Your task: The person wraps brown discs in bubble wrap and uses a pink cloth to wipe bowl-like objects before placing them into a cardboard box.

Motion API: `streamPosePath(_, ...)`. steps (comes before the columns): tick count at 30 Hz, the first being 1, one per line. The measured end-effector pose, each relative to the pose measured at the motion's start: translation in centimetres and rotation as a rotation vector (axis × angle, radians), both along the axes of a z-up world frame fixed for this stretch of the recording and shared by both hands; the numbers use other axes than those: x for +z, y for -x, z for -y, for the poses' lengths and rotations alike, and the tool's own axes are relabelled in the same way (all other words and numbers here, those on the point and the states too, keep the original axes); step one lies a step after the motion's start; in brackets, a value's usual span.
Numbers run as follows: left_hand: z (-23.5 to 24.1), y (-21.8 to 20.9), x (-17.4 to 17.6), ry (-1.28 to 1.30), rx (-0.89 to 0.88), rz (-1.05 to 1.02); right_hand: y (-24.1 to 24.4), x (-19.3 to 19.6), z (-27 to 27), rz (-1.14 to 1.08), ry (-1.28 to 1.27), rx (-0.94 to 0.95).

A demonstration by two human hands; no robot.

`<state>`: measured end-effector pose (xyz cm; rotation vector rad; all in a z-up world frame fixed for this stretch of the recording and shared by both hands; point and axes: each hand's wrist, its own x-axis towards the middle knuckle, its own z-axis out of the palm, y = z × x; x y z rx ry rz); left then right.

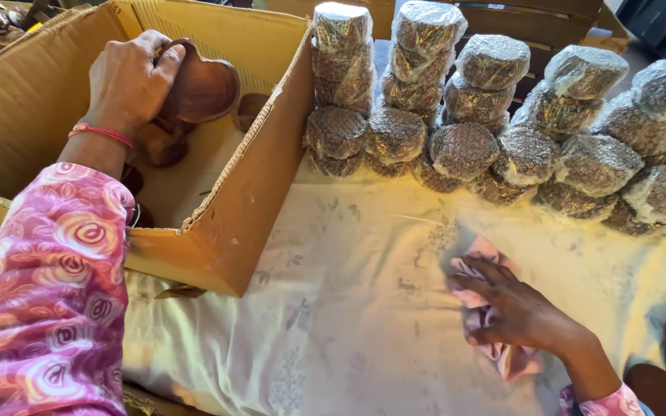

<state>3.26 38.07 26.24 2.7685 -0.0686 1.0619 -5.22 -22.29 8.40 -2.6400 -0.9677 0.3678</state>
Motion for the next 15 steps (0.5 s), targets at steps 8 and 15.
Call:
streamPosePath(8,-1.4,0.4,0.8,-0.150,-0.045,0.221,-2.7,-4.3,2.2,-0.027,-0.390,0.019)
streamPosePath(15,-2.7,1.8,0.5,-0.333,-0.019,0.406,-2.2,-4.9,1.0,0.178,-0.409,-0.105)
